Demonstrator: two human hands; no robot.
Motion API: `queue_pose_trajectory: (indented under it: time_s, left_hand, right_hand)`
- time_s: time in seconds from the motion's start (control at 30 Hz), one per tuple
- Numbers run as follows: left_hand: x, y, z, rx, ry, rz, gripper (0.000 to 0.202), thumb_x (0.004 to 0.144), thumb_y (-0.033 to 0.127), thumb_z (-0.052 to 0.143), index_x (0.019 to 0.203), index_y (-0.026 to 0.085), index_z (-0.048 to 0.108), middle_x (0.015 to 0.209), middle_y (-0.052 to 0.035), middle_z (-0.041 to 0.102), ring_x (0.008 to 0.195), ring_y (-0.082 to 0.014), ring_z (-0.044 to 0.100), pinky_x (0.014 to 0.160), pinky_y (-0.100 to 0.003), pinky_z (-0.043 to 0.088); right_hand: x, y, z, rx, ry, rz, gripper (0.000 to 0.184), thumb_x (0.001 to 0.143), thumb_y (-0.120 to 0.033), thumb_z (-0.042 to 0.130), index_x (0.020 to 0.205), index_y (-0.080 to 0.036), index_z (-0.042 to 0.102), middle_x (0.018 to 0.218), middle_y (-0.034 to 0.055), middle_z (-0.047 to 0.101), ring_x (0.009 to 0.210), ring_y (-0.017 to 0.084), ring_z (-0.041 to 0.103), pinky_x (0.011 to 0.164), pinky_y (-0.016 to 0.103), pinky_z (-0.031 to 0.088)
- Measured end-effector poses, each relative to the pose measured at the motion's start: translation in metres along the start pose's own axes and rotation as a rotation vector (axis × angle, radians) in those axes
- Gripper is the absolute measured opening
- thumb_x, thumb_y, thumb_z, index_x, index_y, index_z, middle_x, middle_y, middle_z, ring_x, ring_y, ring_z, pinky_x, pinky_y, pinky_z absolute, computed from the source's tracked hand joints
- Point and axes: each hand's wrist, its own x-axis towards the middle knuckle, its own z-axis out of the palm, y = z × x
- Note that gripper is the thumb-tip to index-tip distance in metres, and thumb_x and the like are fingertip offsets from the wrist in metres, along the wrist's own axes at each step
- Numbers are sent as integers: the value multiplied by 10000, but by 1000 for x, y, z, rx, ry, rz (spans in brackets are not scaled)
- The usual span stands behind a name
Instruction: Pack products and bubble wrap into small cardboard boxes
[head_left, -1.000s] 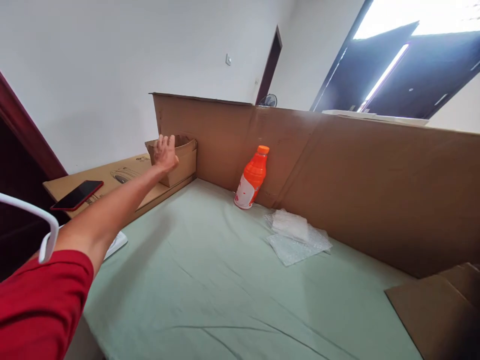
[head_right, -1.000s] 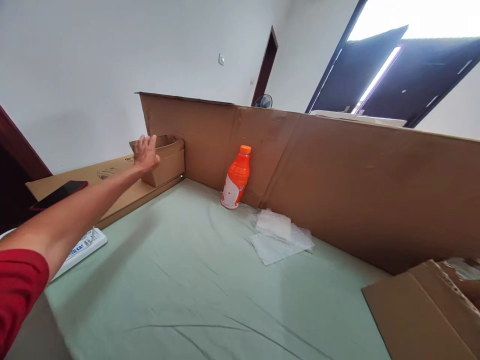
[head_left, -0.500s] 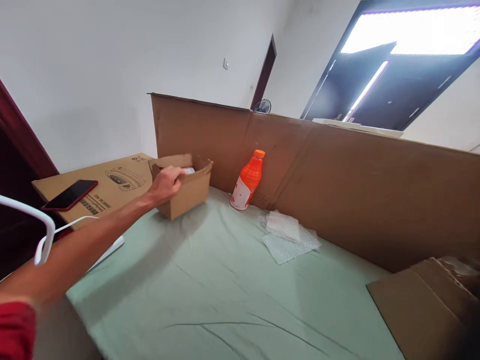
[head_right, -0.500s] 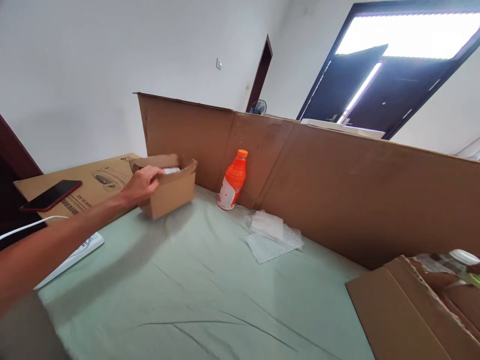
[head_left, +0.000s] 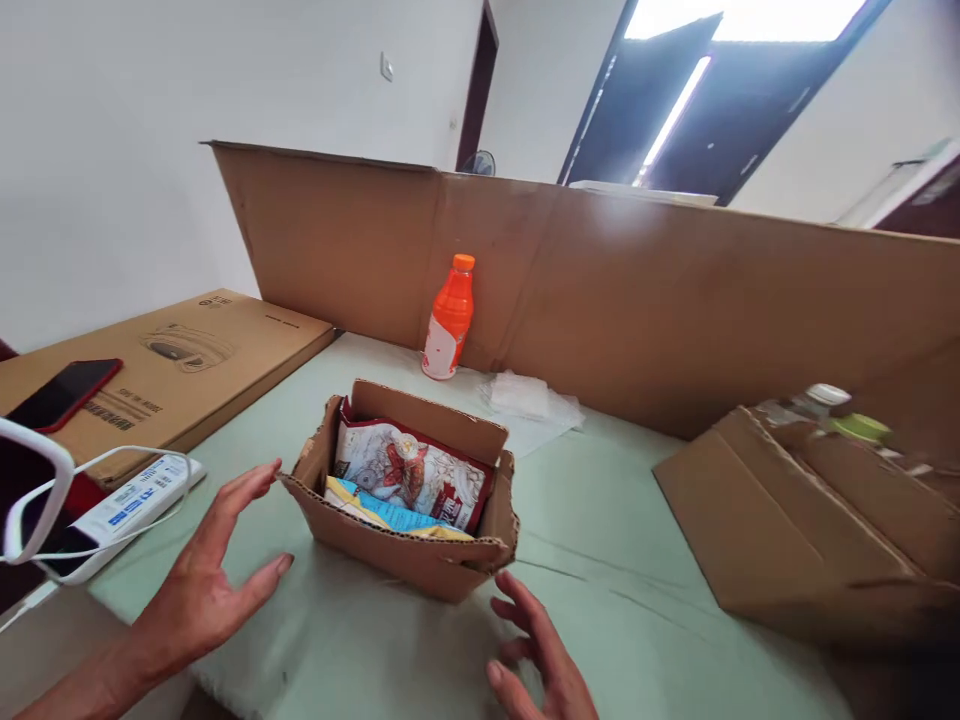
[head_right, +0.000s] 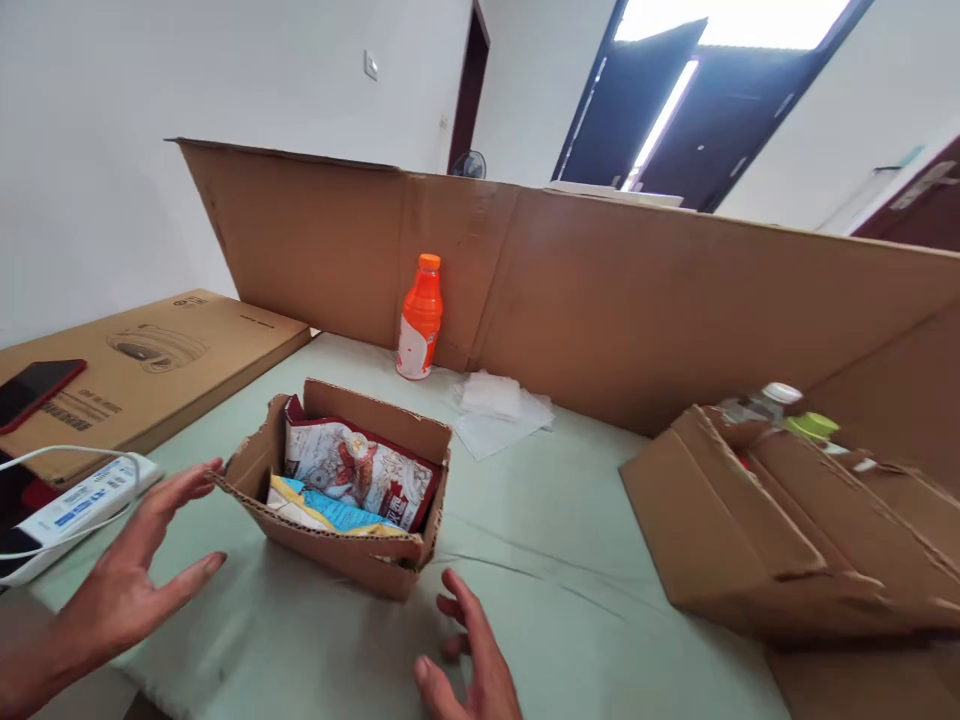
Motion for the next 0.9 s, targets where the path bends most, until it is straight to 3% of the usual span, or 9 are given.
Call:
queue_pose_trajectory:
  time_s: [0.1,0.2,0.37,0.47,0.53,0.63,0.73,0.9]
  left_hand:
    - [-5,-24,35,-190,-209,-249,748,786,539,689,1428,249,439,1359,-149,622,1207,-361,643,974,-524,573]
    - [8,-33,67,-361,-292,-390,678,713,578,734,1255,216,549,1236,-145,691,1189,-373,649,979,-519,568]
    - [68,-11,107,-383,-171,-462,687,575,560,793,1097,193,539,1091,-127,702,978,-351,702,835,-507,600]
    - [100,3,133,-406,-90,-431,711,586,557,762,1139,202,492,1113,-107,660,1013,-322,668,863,-485,573]
    - [105,4,148,-427,-61,-421,671,618,549,738,1135,211,475,1100,-88,641,1026,-307,649,885,-472,553]
    - [96,-7,162,-426,-69,-415,564,672,511,729,1089,222,482,1040,-55,627,995,-279,638,875,-439,541]
    - [87,-18,167,-439,-52,-411,529,672,499,735,1053,227,489,1004,-34,621,962,-260,631,836,-405,540]
    - [88,-19,170,-350,-17,-425,508,651,534,718,981,229,481,904,-8,599,863,-250,618,751,-389,533]
  right_hand:
    - [9,-10,15,-6,-61,-63,785,847,-363,639,1566,-248,346,1504,143,502,1291,310,560,1013,431,513]
    - [26,-24,24,-34,-72,-93,835,807,-336,651,1565,-206,326,1434,154,557,1241,317,576,1040,461,479]
    - [92,-39,8,-7,-23,-128,708,809,-255,609,1486,-176,416,1367,140,613,1159,283,615,978,435,503]
    - [138,-29,-12,-34,4,-147,627,801,-198,566,1425,-178,498,1340,126,645,1129,260,649,864,377,556]
    - [158,-17,-31,-169,98,-167,520,819,-192,543,1337,-188,591,1287,111,684,1108,242,670,845,358,566]
    - [178,-2,-65,-366,278,-180,369,845,-185,526,1173,-208,693,1251,96,705,1158,240,648,968,400,524]
    - [205,0,-93,-446,364,-155,319,848,-150,527,1096,-208,719,1290,99,682,1246,254,579,1116,458,398]
    - [281,-6,-104,-502,444,-115,369,797,-60,575,1114,-188,716,1406,130,597,1334,300,460,1143,499,297]
